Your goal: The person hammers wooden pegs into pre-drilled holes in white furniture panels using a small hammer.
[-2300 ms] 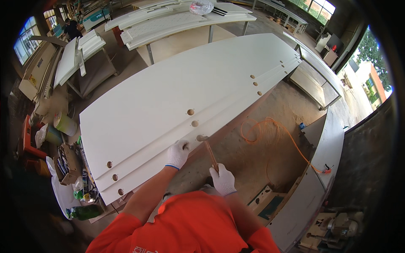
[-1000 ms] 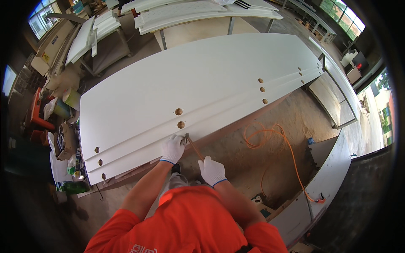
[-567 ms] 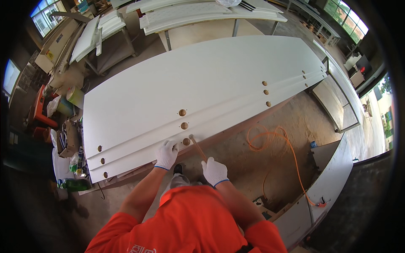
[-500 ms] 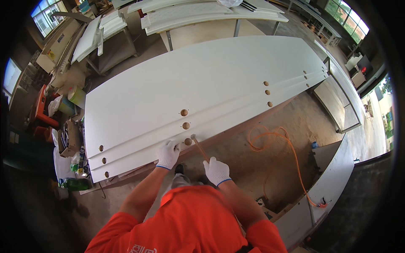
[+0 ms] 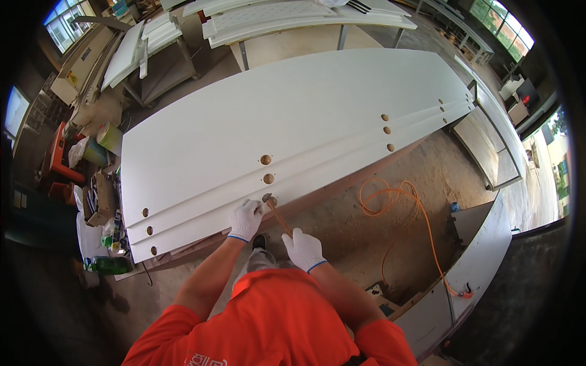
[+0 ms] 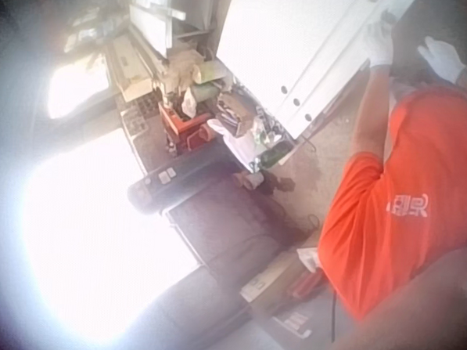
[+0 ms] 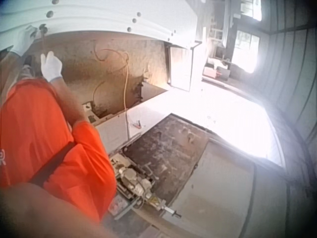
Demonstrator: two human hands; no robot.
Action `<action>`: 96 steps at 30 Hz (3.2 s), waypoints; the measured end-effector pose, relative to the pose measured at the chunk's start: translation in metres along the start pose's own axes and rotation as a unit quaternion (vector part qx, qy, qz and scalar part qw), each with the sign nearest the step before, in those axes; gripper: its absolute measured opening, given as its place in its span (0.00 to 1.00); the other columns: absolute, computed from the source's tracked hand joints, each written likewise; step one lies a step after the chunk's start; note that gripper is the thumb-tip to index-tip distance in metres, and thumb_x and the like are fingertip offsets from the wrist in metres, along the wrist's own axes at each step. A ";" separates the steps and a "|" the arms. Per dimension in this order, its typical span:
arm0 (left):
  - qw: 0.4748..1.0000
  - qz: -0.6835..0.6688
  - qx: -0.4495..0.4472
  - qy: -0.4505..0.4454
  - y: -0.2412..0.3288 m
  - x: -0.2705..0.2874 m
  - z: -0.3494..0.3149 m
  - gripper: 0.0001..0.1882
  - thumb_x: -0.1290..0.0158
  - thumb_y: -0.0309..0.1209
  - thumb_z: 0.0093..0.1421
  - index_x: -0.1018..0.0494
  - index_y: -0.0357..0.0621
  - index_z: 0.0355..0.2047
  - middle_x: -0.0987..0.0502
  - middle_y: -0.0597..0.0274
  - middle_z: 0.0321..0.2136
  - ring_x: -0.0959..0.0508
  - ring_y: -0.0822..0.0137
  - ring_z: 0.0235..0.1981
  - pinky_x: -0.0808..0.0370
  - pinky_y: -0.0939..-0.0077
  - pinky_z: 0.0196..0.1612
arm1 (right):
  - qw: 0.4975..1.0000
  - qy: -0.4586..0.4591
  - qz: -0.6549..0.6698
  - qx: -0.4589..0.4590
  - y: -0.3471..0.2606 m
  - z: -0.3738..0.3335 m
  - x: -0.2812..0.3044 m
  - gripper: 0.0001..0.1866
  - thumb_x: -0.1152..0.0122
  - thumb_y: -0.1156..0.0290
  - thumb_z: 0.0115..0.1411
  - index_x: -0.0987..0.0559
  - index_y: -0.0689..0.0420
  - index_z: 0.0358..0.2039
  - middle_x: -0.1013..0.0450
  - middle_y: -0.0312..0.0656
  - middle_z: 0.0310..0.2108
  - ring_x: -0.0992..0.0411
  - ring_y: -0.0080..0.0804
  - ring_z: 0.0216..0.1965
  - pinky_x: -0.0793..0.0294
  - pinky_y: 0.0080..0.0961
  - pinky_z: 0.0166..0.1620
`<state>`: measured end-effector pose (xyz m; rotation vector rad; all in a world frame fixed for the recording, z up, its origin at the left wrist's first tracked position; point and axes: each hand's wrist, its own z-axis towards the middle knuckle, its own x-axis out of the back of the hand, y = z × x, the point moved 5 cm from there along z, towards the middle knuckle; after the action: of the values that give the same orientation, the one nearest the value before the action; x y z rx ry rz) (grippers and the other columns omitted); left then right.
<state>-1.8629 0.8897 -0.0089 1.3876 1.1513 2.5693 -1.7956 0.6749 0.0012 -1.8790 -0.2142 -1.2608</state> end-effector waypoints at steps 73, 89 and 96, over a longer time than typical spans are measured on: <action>0.996 0.078 -0.012 -0.042 0.014 -0.050 0.097 0.07 0.42 0.37 0.64 0.20 0.48 0.34 0.19 0.53 0.36 0.16 0.45 0.33 0.19 0.49 0.35 | 0.996 0.043 0.014 -0.077 0.004 0.065 0.030 0.26 0.53 0.46 0.75 0.26 0.59 0.35 0.21 0.58 0.25 0.21 0.64 0.30 0.23 0.60 0.36; 0.996 0.075 0.009 -0.039 0.015 -0.045 0.098 0.07 0.41 0.35 0.62 0.20 0.46 0.35 0.19 0.52 0.36 0.16 0.45 0.34 0.20 0.49 0.37 | 0.996 0.074 -0.030 -0.045 0.000 0.065 0.027 0.24 0.50 0.48 0.74 0.26 0.57 0.33 0.22 0.55 0.22 0.20 0.60 0.27 0.23 0.57 0.31; 0.996 -0.009 0.084 0.003 0.006 -0.025 0.093 0.05 0.40 0.31 0.59 0.21 0.44 0.33 0.18 0.50 0.30 0.17 0.45 0.32 0.20 0.55 0.35 | 0.994 0.111 -0.010 0.006 -0.019 0.065 0.052 0.23 0.49 0.49 0.74 0.25 0.58 0.33 0.22 0.55 0.22 0.20 0.59 0.26 0.22 0.55 0.31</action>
<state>-1.7783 0.9328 0.0080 1.3920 1.4035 2.5168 -1.7368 0.7179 0.0450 -1.7143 -0.1211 -1.4674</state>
